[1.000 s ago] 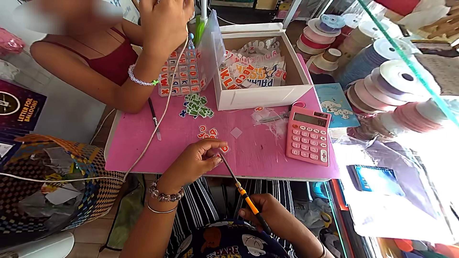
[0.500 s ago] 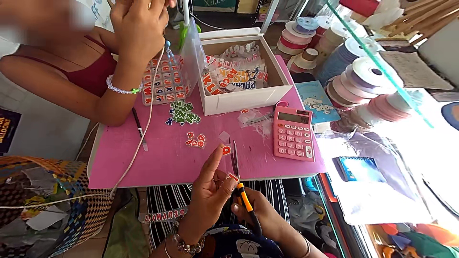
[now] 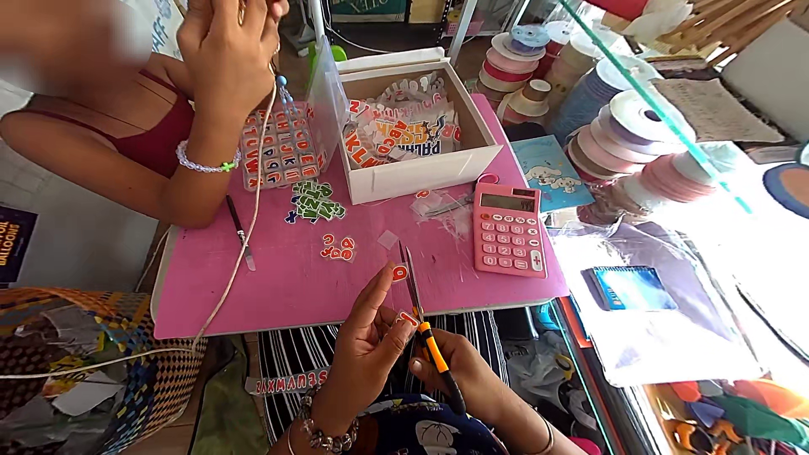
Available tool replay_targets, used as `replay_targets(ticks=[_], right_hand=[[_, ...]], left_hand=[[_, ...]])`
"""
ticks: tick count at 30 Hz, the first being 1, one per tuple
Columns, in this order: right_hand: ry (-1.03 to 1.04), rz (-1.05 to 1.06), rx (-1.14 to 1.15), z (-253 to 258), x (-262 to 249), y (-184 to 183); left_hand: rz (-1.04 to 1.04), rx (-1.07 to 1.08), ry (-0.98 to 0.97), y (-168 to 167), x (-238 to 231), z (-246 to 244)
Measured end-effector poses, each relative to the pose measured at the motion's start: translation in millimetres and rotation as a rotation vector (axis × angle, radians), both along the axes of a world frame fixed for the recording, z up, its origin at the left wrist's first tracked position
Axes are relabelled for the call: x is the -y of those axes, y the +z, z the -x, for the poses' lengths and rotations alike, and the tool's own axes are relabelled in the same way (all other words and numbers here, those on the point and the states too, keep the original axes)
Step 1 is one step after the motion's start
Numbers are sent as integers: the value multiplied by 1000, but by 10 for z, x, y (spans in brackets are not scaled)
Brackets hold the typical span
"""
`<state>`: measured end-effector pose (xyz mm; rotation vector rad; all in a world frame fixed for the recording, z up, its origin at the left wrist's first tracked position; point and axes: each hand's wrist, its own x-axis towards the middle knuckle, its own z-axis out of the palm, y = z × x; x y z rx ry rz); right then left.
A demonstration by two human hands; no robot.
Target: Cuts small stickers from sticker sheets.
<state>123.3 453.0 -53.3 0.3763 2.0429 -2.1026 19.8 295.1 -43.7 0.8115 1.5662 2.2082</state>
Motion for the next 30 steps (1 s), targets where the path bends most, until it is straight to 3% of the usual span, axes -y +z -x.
replay_targets(ticks=[25, 27, 30], right_hand=[[-80, -5, 15, -7, 2, -20], [-89, 18, 7, -17, -13, -41], [-97, 43, 16, -49, -44, -80]], left_hand=[[-26, -5, -3, 36, -26, -2], [45, -54, 56, 45, 17, 59], [328, -157, 275, 90, 198, 324]])
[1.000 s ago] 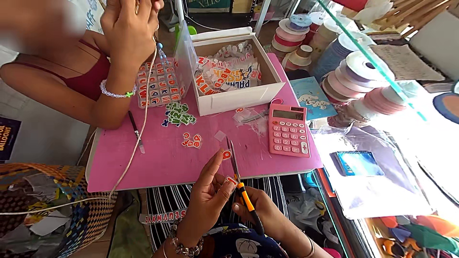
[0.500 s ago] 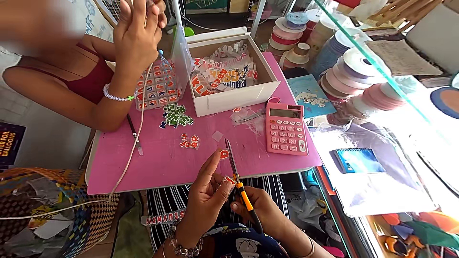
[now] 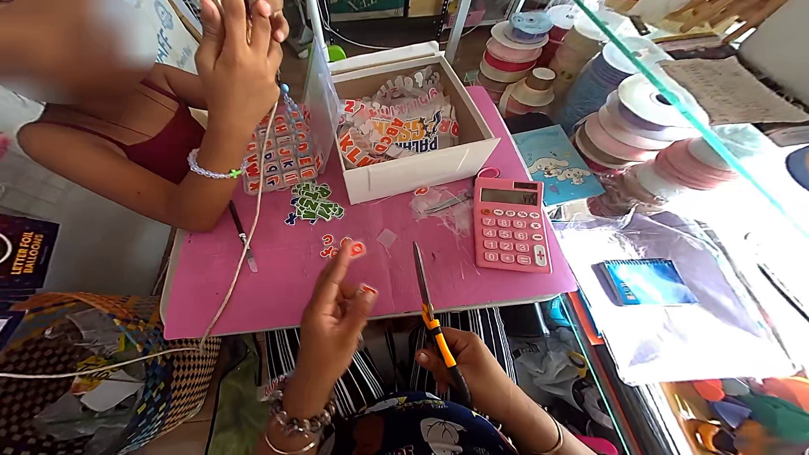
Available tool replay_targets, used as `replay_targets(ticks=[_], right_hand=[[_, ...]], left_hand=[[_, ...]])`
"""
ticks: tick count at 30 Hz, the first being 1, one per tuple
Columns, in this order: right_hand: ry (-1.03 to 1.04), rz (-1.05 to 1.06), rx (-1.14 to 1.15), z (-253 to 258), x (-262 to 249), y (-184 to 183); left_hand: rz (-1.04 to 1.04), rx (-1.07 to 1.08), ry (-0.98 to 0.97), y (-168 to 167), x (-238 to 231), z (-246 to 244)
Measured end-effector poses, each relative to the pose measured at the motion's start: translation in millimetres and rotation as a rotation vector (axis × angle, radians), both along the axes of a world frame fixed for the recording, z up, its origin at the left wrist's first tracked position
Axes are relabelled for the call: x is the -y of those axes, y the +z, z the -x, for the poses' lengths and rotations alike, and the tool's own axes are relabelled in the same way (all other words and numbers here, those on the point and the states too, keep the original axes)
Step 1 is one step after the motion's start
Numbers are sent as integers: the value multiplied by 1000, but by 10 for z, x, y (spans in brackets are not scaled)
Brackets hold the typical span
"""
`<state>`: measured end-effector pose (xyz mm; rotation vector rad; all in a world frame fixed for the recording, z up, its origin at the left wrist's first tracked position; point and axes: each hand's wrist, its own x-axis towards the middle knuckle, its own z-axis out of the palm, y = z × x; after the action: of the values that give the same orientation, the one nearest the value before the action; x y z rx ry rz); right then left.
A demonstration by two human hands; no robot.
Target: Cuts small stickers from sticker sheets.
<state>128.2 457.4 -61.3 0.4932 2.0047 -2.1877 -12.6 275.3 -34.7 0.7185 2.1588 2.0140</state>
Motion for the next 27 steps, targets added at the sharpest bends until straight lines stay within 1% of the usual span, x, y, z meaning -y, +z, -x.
replay_targets(ticks=[2, 5, 9, 13, 16, 18, 20, 22, 24, 27], right_hand=[[6, -9, 13, -41, -23, -39], [19, -9, 33, -93, -35, -92], [32, -13, 58, -111, -47, -101], [33, 0, 47, -126, -68, -89], [28, 14, 47, -136, -71, -87], [21, 22, 22, -142, -58, -101], [35, 33, -40, -143, -42, -139], [106, 13, -140, -133, -44, -247], [175, -67, -224, -102, -47, -436], [280, -259, -230, -18, -54, -680]], left_hand=[[204, 39, 87, 61, 144, 224], [368, 166, 65, 170, 240, 448], [472, 194, 10, 188, 224, 530], [471, 183, 37, 168, 218, 524], [431, 131, 82, 143, 240, 513], [336, 104, 102, 142, 248, 506], [222, 84, 81, 143, 235, 506], [131, 61, 17, 108, 207, 521], [48, 47, -56, 36, 163, 539], [-64, 35, -117, -72, 125, 563]])
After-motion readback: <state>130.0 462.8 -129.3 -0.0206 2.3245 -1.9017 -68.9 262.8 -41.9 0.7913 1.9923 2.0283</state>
